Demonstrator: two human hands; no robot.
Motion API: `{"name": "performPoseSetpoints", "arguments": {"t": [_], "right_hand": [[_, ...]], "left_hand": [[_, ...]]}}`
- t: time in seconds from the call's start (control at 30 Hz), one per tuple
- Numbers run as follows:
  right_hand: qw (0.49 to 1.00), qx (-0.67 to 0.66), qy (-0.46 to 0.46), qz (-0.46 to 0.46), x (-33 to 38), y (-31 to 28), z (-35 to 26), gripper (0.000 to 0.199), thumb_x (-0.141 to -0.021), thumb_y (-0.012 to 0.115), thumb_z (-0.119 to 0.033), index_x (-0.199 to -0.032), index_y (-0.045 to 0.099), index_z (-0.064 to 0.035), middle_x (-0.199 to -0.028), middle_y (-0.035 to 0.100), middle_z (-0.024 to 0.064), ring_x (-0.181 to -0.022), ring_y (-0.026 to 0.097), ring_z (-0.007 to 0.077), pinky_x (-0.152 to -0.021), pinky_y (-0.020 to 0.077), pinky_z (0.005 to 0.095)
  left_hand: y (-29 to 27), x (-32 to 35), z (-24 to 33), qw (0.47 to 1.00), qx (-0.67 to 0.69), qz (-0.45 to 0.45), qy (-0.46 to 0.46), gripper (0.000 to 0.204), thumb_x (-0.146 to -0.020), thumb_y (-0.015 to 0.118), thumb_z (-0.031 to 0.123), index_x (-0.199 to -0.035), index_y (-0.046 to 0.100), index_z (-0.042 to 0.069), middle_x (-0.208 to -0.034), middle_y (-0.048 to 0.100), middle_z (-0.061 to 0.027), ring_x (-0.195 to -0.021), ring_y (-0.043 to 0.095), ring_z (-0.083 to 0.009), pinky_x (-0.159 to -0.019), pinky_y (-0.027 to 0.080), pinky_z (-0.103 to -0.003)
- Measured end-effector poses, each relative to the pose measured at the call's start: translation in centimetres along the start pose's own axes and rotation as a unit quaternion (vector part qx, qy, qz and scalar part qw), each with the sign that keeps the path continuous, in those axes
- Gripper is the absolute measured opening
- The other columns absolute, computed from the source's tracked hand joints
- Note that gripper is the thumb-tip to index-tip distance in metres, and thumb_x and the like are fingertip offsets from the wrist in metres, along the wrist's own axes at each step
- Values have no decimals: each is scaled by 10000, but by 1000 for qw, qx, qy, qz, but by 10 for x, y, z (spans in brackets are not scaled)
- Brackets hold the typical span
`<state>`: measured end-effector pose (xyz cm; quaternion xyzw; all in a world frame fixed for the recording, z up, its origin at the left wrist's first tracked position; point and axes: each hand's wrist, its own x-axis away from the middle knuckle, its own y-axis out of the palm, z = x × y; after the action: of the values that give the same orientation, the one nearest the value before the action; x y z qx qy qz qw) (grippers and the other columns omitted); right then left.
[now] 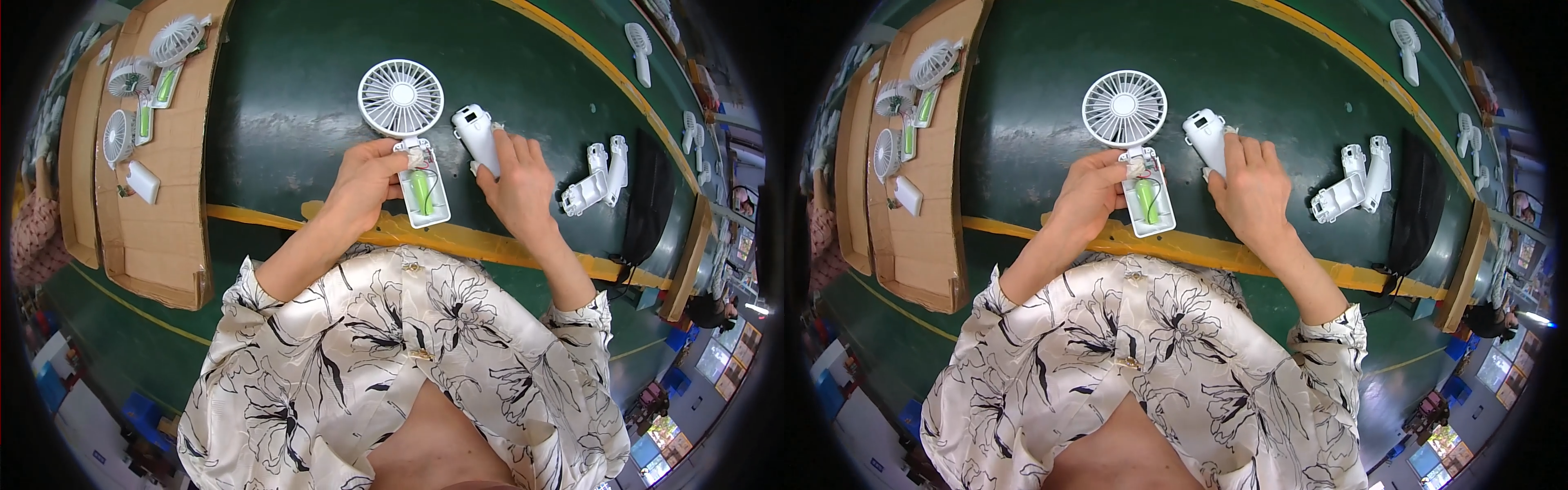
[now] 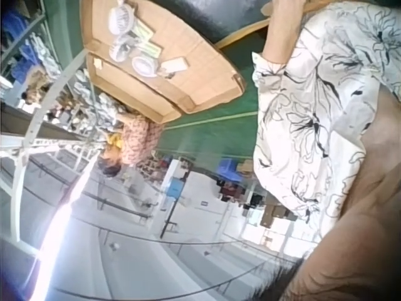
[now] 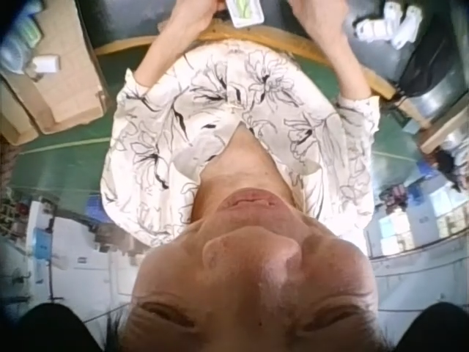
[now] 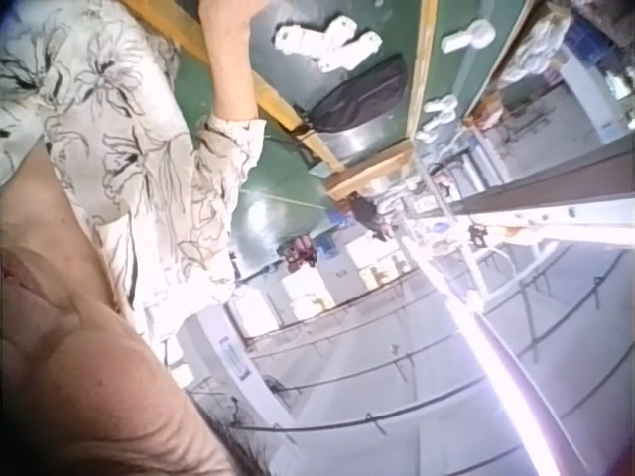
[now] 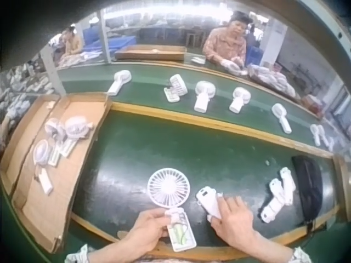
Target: The person assembles portable fans by positioning circuit boards, batteries, and fan heads into plastic handle housings, snapping the casing halves together by hand, and placing the assembled fans onto the conveyor belt.
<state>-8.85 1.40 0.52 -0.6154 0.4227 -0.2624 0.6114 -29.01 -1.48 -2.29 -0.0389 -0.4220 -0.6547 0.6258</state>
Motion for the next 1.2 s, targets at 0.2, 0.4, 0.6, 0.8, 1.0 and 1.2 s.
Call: {"name": "performPoseSetpoints", "arguments": {"t": [0.2,0.4,0.6,0.8,1.0,1.2], "right_hand": [[982,-155,101,-43,-2,-34,-28,480,-590,655,-153,-994,524,70,-766,534,154,-630,544,306,-548,445,372],[972,-212,69,-79,-6,-47,-53,452,-583,643,-136,-962,524,80,-729,538,151,-599,558,300,-514,457,364],[978,-190,31,-81,-13,-33,-62,430,-575,644,-143,-927,520,70,-706,528,148,-584,562,285,-484,454,357],[980,-179,28,-83,-12,-24,-66,388,-584,650,-154,-876,500,52,-693,506,142,-574,556,283,-471,450,367],[986,-152,17,-65,-9,-18,-70,443,-583,656,-165,-920,495,75,-714,506,139,-572,555,265,-456,453,350],[992,-118,-11,-54,-8,-14,-71,482,-591,648,-178,-947,488,105,-712,499,137,-568,554,250,-425,450,328]], "left_hand": [[3,6,2,999,32,-3,3,248,-820,507,88,-1042,528,-20,-915,600,-74,-817,597,-150,-729,500,-309],[1,3,4,998,60,-21,-13,298,-847,475,230,-1033,529,4,-912,593,-66,-798,580,-140,-715,476,-296],[4,5,5,991,134,-22,-4,333,-848,469,322,-977,540,24,-916,583,-72,-828,576,-159,-722,472,-333],[4,5,3,992,120,-26,-5,399,-860,414,371,-1060,501,37,-1000,556,-62,-841,558,-153,-741,449,-303],[2,3,0,989,144,-26,15,356,-855,461,345,-981,533,20,-918,582,-72,-814,576,-158,-709,472,-311],[5,4,2,990,139,-12,11,351,-848,475,333,-968,543,10,-897,587,-75,-781,579,-155,-682,469,-301]]}}
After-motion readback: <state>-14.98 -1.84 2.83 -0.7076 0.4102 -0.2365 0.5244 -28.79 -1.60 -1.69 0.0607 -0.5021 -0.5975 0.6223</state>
